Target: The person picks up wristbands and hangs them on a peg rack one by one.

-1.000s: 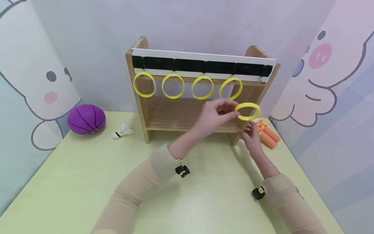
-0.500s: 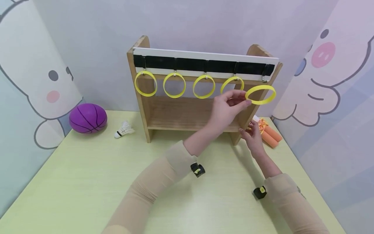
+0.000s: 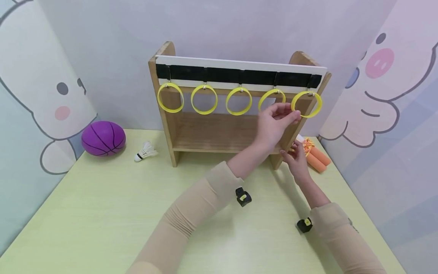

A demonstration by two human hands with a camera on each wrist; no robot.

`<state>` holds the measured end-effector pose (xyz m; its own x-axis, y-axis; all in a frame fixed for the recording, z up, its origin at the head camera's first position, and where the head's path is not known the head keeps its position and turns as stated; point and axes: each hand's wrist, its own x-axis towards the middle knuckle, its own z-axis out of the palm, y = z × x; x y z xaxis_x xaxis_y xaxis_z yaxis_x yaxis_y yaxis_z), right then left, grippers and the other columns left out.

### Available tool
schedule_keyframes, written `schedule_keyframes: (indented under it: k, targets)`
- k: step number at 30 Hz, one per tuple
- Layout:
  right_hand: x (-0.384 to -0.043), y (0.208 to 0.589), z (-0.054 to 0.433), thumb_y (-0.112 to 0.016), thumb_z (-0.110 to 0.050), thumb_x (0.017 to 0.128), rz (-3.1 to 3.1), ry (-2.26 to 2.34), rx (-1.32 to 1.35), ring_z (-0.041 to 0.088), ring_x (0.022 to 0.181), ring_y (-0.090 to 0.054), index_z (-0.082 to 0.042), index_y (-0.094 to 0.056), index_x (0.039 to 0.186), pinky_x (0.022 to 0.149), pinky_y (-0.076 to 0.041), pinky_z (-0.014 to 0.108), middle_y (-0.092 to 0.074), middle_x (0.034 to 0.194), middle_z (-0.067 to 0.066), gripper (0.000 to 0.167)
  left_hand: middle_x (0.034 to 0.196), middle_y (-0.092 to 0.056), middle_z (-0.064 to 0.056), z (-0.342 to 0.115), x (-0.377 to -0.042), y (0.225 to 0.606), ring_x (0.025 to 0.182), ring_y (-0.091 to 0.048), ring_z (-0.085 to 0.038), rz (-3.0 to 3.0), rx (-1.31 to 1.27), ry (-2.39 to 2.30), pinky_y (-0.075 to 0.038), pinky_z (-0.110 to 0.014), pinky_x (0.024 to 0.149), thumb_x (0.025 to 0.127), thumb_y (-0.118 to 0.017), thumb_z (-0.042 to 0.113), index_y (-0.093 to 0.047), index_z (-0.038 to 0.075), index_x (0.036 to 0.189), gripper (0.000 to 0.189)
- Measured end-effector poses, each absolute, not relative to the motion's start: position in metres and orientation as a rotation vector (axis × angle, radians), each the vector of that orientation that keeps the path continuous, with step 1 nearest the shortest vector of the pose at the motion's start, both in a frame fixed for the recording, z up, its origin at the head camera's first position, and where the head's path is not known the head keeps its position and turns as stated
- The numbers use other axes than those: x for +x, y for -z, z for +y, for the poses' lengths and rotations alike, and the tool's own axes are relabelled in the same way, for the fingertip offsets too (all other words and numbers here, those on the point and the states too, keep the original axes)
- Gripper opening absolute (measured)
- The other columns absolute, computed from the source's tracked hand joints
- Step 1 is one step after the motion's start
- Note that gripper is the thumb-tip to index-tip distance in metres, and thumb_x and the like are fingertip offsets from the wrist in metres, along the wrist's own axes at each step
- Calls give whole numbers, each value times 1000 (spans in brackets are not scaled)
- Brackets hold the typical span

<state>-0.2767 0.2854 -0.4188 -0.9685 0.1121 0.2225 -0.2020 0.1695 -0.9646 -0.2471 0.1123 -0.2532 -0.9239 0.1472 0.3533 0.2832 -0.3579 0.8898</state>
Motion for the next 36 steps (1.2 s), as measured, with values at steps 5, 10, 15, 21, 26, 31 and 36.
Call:
schedule_keyframes:
  k: [5, 10, 15, 21, 26, 31, 36]
  targets:
    - [-275, 416, 284, -58, -8, 93, -2193, -1905, 89, 14, 104, -48, -22, -35, 138, 75, -55, 22, -41, 116, -4, 53, 93, -67, -12, 114, -248, 259, 78, -69, -9, -1790, -583, 2386, -54, -18, 73, 82, -71, 11, -63, 0, 106, 27]
    - [-267, 406, 279, -57, -6, 93, -2200, -1903, 110, 13, 103, -48, -19, -35, 138, 75, -54, 22, -41, 115, -4, 52, 94, -67, -10, 116, -250, 264, 79, -67, -7, -1857, -596, 2288, -54, -16, 73, 82, -71, 11, -63, 1, 107, 28]
    - [-262, 402, 277, -58, -11, 93, -2243, -1855, 121, 12, 104, -47, -19, -34, 139, 76, -54, 21, -40, 118, -1, 52, 98, -68, -8, 113, -249, 267, 81, -66, -7, -1915, -620, 2183, -52, -14, 74, 82, -72, 11, -63, 4, 109, 29]
    - [-262, 401, 277, -57, -11, 94, -2245, -1859, 127, 14, 104, -47, -18, -33, 139, 76, -54, 21, -40, 118, -1, 52, 102, -68, -10, 104, -241, 273, 83, -65, -7, -1903, -678, 2150, -52, -15, 75, 82, -73, 10, -64, 4, 108, 28]
    - [-267, 404, 279, -57, -11, 94, -2256, -1852, 131, 16, 104, -47, -18, -32, 139, 76, -54, 22, -40, 119, 0, 53, 104, -67, -11, 92, -232, 273, 85, -64, -6, -1967, -766, 2074, -51, -14, 77, 83, -72, 11, -63, 4, 109, 28]
    - [-274, 412, 286, -58, -15, 94, -2285, -1818, 113, 15, 104, -48, -20, -33, 140, 76, -54, 21, -40, 121, 1, 53, 105, -67, -9, 79, -223, 270, 87, -64, -5, -2033, -859, 2026, -51, -15, 79, 83, -72, 11, -62, 4, 110, 30]
    - [-272, 412, 288, -57, -17, 95, -2330, -1778, 119, 8, 101, -51, -13, -30, 141, 76, -54, 21, -42, 125, 9, 54, 99, -68, -7, 62, -216, 272, 86, -64, -5, -2030, -927, 1958, -53, -17, 78, 82, -73, 9, -64, 3, 107, 28]
